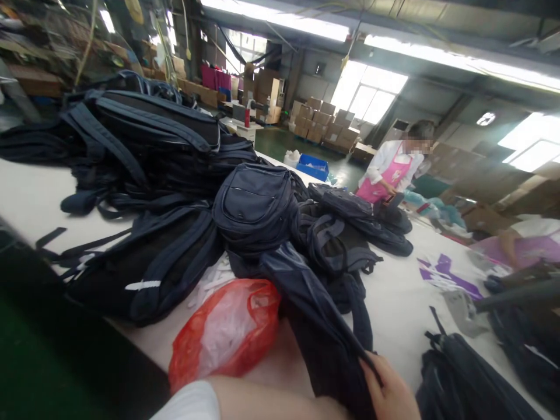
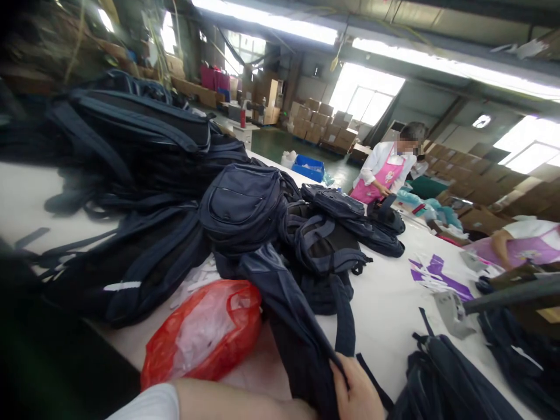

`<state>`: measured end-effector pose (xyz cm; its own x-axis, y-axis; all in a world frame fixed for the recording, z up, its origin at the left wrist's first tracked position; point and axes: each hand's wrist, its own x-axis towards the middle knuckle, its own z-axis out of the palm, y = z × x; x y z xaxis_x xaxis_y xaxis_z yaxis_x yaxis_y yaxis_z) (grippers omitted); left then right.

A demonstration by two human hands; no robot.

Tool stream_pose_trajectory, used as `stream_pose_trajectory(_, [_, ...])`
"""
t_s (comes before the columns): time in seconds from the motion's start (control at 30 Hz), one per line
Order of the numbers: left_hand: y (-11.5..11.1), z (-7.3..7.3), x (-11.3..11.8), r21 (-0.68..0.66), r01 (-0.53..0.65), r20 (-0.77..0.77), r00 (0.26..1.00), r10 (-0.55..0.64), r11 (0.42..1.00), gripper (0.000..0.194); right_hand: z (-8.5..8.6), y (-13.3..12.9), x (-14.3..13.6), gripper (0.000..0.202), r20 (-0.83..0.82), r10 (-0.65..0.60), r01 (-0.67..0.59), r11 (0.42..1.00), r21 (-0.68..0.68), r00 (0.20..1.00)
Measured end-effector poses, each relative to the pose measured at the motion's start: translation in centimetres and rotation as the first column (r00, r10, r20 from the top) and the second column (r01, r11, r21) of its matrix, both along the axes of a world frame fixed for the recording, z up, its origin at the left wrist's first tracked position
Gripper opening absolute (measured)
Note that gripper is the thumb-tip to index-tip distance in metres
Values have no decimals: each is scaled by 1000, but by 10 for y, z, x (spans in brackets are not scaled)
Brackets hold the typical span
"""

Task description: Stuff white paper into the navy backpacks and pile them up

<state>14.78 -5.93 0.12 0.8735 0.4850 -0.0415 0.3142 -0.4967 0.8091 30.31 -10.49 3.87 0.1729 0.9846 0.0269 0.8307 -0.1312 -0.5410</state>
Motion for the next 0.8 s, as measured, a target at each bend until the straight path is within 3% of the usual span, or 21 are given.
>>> stream_pose_trajectory(0.07, [-2,1,-14,-29,182,-9,983,-182,983,33,-4,-15,31,41,-29,-178,178,984,-7,984])
stream_pose_trajectory(0.13, [5,5,-34,-39,282,-15,959,-283,958,34,-11,-33,59,42,-55,-327,325,944,-51,943])
stream_pose_trajectory(0.17, [12,7,-44,-32,251,-26,967,-252,968,32,-15,-43,71,42,-67,-381,376,923,-76,922])
stream_pose_trajectory(0.27, [41,12,-67,-7,-125,-64,990,124,992,20,-26,-69,88,43,-91,-474,462,878,-126,876])
stream_pose_trajectory(0.33, [61,13,-72,10,-375,-26,927,375,927,17,-33,-79,88,45,-106,-499,485,865,-131,860])
stream_pose_trajectory(0.4, [74,14,-72,15,-509,59,860,508,861,20,-38,-84,84,47,-127,-504,489,862,-132,854])
stream_pose_trajectory(0.53, [79,28,-66,73,-621,250,769,588,781,28,-45,-90,74,50,-181,-501,485,865,-124,847])
stream_pose_trajectory(0.67, [79,52,-66,246,-762,466,634,617,599,64,-45,-94,72,49,-220,-495,481,869,-114,841])
stream_pose_trajectory(0.73, [86,64,-70,296,-756,527,639,561,583,83,-45,-95,72,48,-225,-491,481,871,-103,841])
stream_pose_trajectory(0.8, [99,78,-75,322,-702,540,687,486,635,86,-44,-94,72,46,-222,-480,473,877,-87,849])
